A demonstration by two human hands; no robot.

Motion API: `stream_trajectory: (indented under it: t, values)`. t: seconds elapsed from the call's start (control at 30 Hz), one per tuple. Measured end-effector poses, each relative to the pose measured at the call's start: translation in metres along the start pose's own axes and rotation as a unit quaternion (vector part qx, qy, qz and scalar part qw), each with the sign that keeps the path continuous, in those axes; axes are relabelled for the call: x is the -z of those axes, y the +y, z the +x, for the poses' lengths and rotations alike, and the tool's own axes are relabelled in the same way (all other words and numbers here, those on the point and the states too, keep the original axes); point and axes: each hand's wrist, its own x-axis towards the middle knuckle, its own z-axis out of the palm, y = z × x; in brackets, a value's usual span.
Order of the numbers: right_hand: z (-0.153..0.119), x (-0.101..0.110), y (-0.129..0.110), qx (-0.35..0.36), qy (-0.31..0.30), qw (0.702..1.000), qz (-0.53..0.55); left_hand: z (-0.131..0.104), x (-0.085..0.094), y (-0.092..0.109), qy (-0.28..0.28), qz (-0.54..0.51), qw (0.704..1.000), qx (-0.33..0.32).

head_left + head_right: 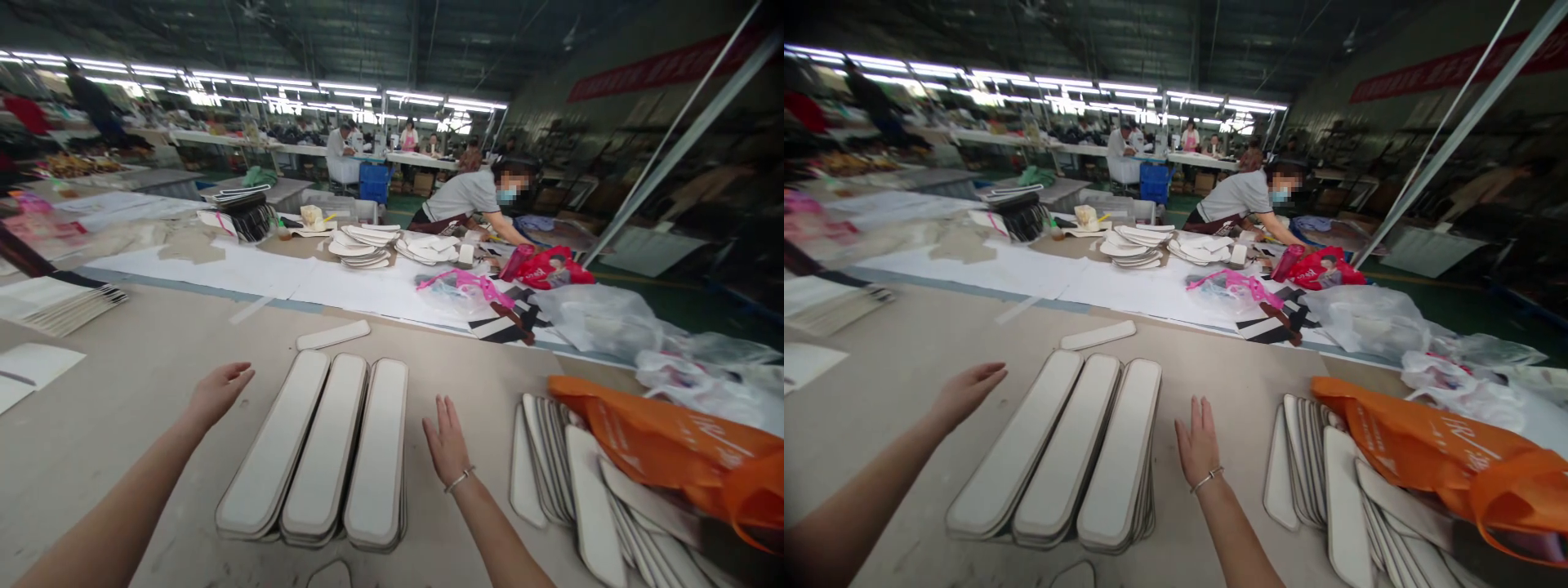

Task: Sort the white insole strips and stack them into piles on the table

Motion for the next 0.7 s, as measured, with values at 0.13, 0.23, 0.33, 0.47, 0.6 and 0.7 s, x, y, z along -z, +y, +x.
stream_trajectory:
  t: [0.13, 0.23, 0.33, 0.47, 0.6, 0.7]
  values:
    - [-0.012, -0.049, 0.041, -0.011, -0.095, 0.980, -0.176, 0.047, -0.053, -0.025, -0.036, 0.114, 0.986, -0.117]
    - [-0.021, -0.055, 0.048, 0.010, -0.104, 0.969, -0.224, 0.075, -0.086, -0.022, -0.045, 0.156, 0.973, -0.162]
    - [-0.021, -0.048, 0.045, 0.018, -0.101, 0.968, -0.227, 0.098, -0.112, -0.012, -0.062, 0.162, 0.966, -0.191]
    - [-0.018, -0.045, 0.044, 0.039, -0.086, 0.971, -0.218, 0.114, -0.142, -0.002, -0.012, 0.129, 0.967, -0.220]
    - [-0.018, -0.046, 0.045, 0.048, -0.078, 0.971, -0.223, 0.120, -0.153, 0.009, 0.024, 0.098, 0.967, -0.236]
    - [-0.019, -0.046, 0.045, 0.050, -0.080, 0.970, -0.225, 0.125, -0.141, 0.021, 0.004, 0.100, 0.968, -0.230]
